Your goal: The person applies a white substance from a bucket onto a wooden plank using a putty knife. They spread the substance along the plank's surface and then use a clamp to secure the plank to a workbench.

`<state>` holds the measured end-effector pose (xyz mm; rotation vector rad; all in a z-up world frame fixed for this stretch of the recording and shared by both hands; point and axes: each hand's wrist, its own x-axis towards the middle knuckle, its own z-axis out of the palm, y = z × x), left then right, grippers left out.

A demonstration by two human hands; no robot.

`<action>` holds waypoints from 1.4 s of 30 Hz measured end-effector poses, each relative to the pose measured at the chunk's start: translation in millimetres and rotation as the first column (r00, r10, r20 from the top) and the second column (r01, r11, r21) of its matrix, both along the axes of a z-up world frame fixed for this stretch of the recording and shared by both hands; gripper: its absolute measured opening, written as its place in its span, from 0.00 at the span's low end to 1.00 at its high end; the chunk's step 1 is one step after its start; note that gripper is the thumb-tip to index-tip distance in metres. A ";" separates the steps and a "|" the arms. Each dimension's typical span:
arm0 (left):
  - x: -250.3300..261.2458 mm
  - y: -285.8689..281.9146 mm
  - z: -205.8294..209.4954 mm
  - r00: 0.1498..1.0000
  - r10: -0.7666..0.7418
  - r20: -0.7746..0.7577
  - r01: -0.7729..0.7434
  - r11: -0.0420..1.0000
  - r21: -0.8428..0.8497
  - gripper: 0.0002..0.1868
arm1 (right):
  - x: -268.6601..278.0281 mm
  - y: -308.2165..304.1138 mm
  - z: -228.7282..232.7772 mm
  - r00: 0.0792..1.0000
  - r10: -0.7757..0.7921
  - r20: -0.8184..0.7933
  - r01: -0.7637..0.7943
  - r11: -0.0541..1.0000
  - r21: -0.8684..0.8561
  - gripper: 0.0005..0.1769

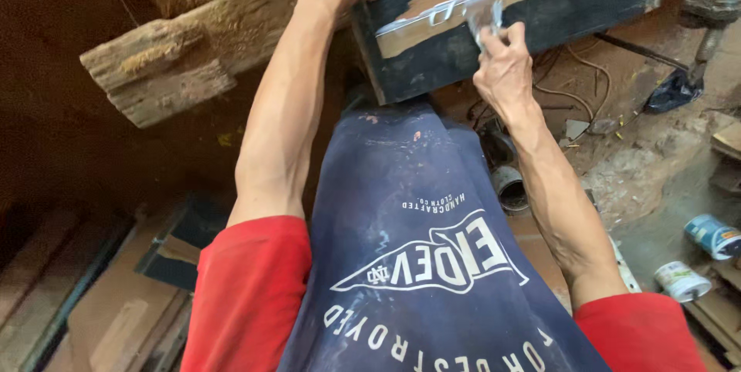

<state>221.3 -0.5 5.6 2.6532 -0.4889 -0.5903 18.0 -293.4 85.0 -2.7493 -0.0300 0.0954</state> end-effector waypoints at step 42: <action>3.7 3.8 23.4 0.994 0.023 -0.110 -0.006 0.989 0.151 0.72 | 90.7 -95.7 6.6 0.821 -0.460 -0.338 0.536 0.826 0.177 0.08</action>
